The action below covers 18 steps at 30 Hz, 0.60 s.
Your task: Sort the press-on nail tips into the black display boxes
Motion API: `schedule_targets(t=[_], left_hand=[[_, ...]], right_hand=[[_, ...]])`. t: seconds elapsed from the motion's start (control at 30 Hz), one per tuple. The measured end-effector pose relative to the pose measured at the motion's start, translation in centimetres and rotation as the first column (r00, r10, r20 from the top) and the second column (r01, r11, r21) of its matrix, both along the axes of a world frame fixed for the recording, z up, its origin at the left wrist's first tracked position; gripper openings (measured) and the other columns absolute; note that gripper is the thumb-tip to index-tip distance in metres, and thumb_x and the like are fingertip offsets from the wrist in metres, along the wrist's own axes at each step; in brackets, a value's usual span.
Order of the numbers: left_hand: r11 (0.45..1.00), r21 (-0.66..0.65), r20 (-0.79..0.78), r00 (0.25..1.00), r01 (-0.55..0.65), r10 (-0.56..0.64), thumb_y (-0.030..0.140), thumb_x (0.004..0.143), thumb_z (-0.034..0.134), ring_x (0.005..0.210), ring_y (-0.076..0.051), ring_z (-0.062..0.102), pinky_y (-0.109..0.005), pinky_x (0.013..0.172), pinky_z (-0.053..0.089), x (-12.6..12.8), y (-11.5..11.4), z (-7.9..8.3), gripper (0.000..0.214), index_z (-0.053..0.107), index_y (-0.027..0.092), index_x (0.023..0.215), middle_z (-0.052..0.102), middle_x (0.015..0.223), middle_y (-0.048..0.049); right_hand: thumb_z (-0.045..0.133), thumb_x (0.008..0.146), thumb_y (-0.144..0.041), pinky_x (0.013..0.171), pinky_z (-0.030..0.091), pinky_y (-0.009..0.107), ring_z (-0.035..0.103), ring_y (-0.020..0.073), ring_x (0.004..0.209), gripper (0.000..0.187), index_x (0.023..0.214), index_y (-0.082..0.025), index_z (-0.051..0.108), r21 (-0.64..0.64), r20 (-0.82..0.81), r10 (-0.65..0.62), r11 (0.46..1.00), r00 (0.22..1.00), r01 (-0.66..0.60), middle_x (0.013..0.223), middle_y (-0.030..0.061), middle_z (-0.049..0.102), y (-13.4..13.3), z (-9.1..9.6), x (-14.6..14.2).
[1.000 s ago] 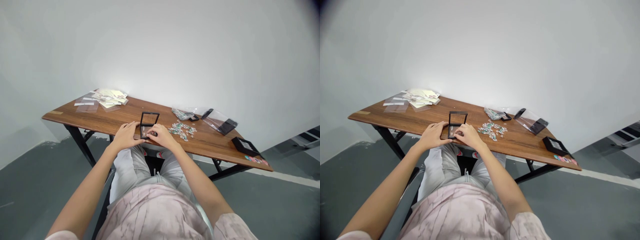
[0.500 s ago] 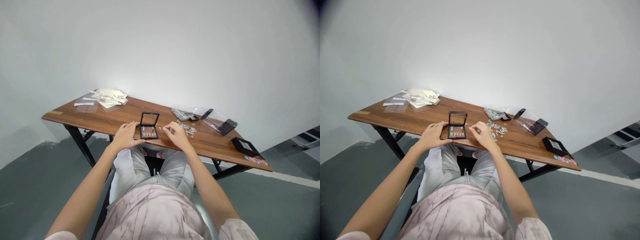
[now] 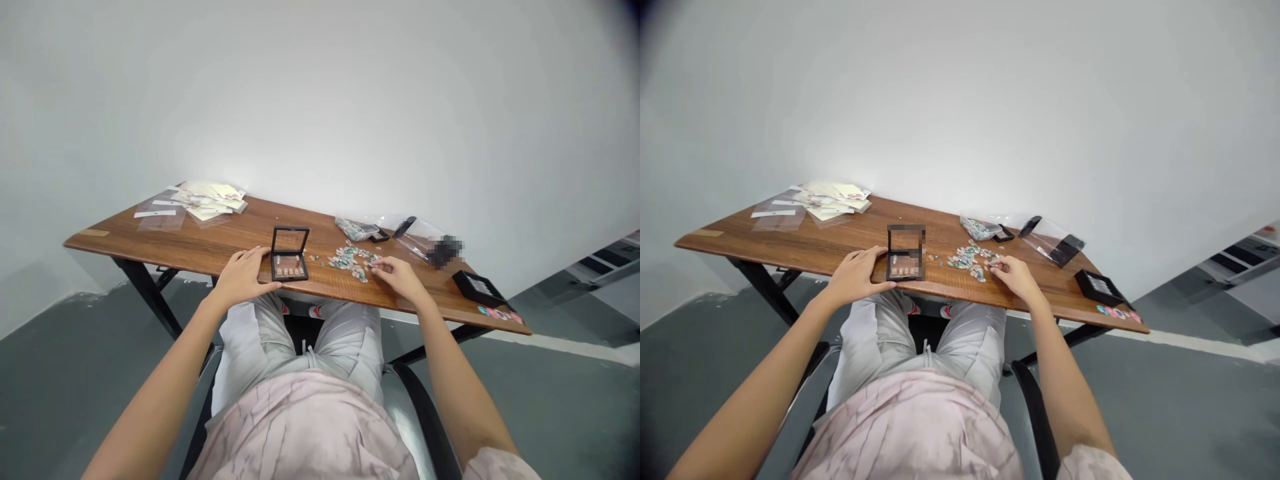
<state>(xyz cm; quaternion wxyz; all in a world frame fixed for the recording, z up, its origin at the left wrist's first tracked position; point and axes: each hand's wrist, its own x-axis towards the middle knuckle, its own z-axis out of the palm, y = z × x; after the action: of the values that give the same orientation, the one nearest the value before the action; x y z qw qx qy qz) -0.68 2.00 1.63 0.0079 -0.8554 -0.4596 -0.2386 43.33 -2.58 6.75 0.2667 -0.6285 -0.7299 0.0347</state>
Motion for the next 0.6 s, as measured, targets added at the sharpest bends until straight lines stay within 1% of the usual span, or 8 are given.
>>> schedule_targets(t=[0.1, 0.17, 0.3, 0.43, 0.5, 0.6], left_hand=[[1.0, -0.001, -0.003, 1.0, -0.007, 0.007, 0.078, 0.082, 0.055, 0.142, -0.035, 0.047, -0.048, 0.116, 0.032, 0.05, -0.03, 0.07, 0.091, 0.04, 0.017, 0.147, 0.053, 0.15, -0.0176], [1.0, 0.004, -0.004, 1.0, -0.007, 0.007, 0.078, 0.082, 0.054, 0.141, -0.035, 0.048, -0.049, 0.116, 0.032, 0.06, -0.06, 0.09, 0.09, 0.04, 0.017, 0.147, 0.053, 0.149, -0.0179], [1.0, 0.01, -0.006, 1.0, -0.004, 0.004, 0.079, 0.082, 0.053, 0.14, -0.036, 0.048, -0.05, 0.115, 0.034, 0.01, -0.05, -0.01, 0.091, 0.04, 0.017, 0.148, 0.054, 0.149, -0.0183], [1.0, 0.012, -0.008, 1.0, -0.004, 0.004, 0.079, 0.083, 0.052, 0.14, -0.037, 0.048, -0.05, 0.115, 0.034, 0.0, -0.04, -0.1, 0.092, 0.04, 0.015, 0.147, 0.053, 0.149, -0.0182], [1.0, 0.014, -0.008, 1.0, -0.002, 0.002, 0.079, 0.083, 0.052, 0.14, -0.037, 0.048, -0.05, 0.115, 0.034, 0.02, -0.05, -0.09, 0.092, 0.041, 0.014, 0.147, 0.053, 0.149, -0.0184], [1.0, 0.011, -0.007, 1.0, -0.004, 0.004, 0.079, 0.083, 0.052, 0.14, -0.037, 0.048, -0.05, 0.115, 0.034, 0.03, -0.08, -0.05, 0.092, 0.041, 0.015, 0.148, 0.053, 0.149, -0.0181]], right_hand=[[0.065, 0.088, -0.035, 0.076, 0.05, 0.035, 0.066, 0.0224, 0.08, 0.026, 0.106, -0.022, 0.079, -0.025, 0.02, 0.082, 0.996, 0.996, -0.081, 0.097, 0.0077, 0.076, 0.3, -0.21, -0.34], [0.066, 0.089, -0.032, 0.079, 0.051, 0.035, 0.068, 0.0227, 0.085, 0.022, 0.103, -0.022, 0.08, -0.048, 0.027, 0.109, 0.993, 0.994, -0.108, 0.101, 0.0083, 0.076, 0.64, -0.18, -0.6], [0.065, 0.09, -0.029, 0.084, 0.052, 0.036, 0.07, 0.0244, 0.09, 0.018, 0.095, -0.021, 0.081, -0.08, 0.055, 0.082, 0.994, 0.995, -0.077, 0.103, 0.0088, 0.078, 0.98, -0.02, -0.81], [0.059, 0.094, -0.032, 0.084, 0.051, 0.037, 0.071, 0.0258, 0.092, 0.024, 0.094, -0.02, 0.08, -0.07, 0.072, 0.069, 0.996, 0.995, -0.064, 0.103, 0.01, 0.078, 0.69, 0.06, -0.75], [0.057, 0.095, -0.034, 0.083, 0.051, 0.036, 0.071, 0.0253, 0.09, 0.027, 0.091, -0.019, 0.08, -0.065, 0.048, 0.07, 0.996, 0.996, -0.066, 0.1, 0.0094, 0.079, 0.58, 0.04, -0.7], [0.058, 0.093, -0.036, 0.08, 0.05, 0.034, 0.07, 0.0243, 0.086, 0.027, 0.088, -0.02, 0.079, -0.076, 0.018, 0.065, 0.995, 0.998, -0.063, 0.096, 0.0079, 0.079, 0.6, -0.07, -0.64]])
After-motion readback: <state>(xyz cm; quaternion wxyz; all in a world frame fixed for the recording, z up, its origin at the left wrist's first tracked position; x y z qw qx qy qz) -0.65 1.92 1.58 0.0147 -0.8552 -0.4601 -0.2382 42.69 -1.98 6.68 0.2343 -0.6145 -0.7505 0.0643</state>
